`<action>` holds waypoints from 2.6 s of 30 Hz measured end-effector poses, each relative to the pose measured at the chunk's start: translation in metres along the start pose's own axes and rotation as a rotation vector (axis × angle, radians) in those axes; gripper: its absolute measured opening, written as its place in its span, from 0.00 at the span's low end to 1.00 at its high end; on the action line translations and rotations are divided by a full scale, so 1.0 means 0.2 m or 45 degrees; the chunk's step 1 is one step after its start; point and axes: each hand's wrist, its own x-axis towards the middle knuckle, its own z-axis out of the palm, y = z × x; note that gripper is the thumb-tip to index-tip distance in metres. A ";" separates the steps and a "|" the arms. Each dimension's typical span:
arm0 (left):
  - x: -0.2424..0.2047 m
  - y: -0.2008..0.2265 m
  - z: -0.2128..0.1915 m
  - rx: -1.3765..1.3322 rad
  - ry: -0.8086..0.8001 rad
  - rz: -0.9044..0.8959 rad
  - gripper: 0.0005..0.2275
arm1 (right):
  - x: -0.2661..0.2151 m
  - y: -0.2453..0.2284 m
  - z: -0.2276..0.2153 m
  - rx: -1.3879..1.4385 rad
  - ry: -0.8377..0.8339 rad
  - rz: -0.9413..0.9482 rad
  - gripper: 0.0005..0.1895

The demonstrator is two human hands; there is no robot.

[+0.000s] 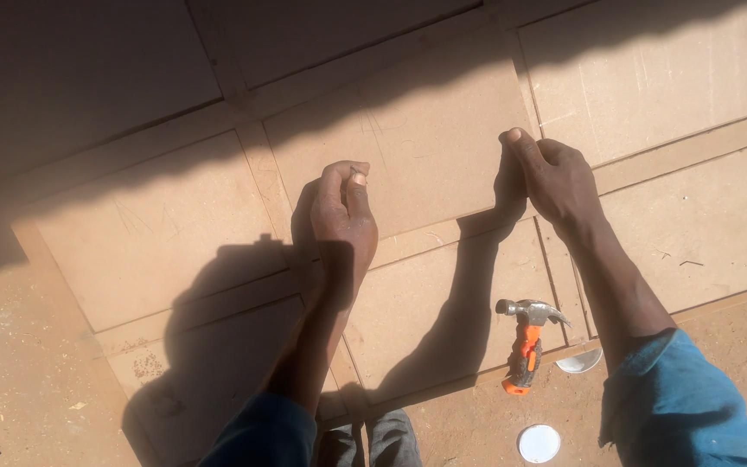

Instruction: Securing thin wooden panels to a frame using a hammer and nails.

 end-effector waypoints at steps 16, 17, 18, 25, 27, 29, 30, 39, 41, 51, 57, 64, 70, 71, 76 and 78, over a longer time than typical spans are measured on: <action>-0.34 0.18 -0.27 -0.221 0.408 -0.330 0.13 | -0.37 -0.69 -0.41 0.113 -0.062 -0.182 0.18; -0.34 0.20 -0.28 -0.315 0.371 -0.344 0.11 | -0.34 -0.61 -0.37 0.270 -0.104 -0.235 0.19; -0.33 0.22 -0.28 -0.410 0.334 -0.356 0.10 | -0.32 -0.53 -0.32 0.428 -0.146 -0.284 0.20; -0.24 0.06 -0.32 -0.408 0.398 -0.388 0.08 | -0.28 -0.21 -0.16 0.467 -0.147 -0.396 0.31; -0.25 0.02 -0.33 -0.186 0.315 -0.553 0.11 | -0.29 -0.15 -0.14 0.521 -0.160 -0.321 0.29; -0.28 -0.03 -0.35 -0.178 0.308 -0.507 0.12 | -0.27 -0.14 -0.13 0.500 -0.169 -0.302 0.31; -0.29 -0.05 -0.35 -0.175 0.300 -0.455 0.12 | -0.25 -0.14 -0.13 0.477 -0.170 -0.288 0.33; -0.26 -0.05 -0.25 -0.109 0.217 -0.488 0.10 | -0.05 -0.09 -0.02 0.427 -0.302 -0.457 0.35; -0.22 -0.07 -0.19 -0.145 0.235 -0.374 0.08 | 0.04 -0.02 -0.01 0.059 -0.186 -0.357 0.35; 0.02 -0.16 0.10 0.049 0.170 0.555 0.06 | 0.05 0.10 0.06 -0.406 0.233 -0.595 0.35; 0.12 -0.26 0.22 0.237 0.376 0.869 0.11 | -0.12 0.15 0.07 0.062 0.405 -0.948 0.20; 0.18 -0.31 0.25 0.413 0.282 0.810 0.08 | -0.04 0.38 0.07 -0.297 0.359 -0.888 0.21; 0.14 -0.24 0.23 0.450 0.252 0.804 0.06 | -0.09 0.29 0.08 -0.245 0.410 -0.862 0.19; 0.13 -0.23 0.22 0.402 0.235 0.778 0.07 | -0.12 0.29 0.10 -0.252 0.442 -0.883 0.20; 0.22 -0.29 0.16 0.379 0.221 0.631 0.07 | -0.15 0.34 0.14 -0.284 0.478 -0.885 0.21; 0.37 -0.34 0.13 0.567 0.466 0.510 0.06 | -0.11 0.32 0.14 -0.209 0.518 -0.889 0.16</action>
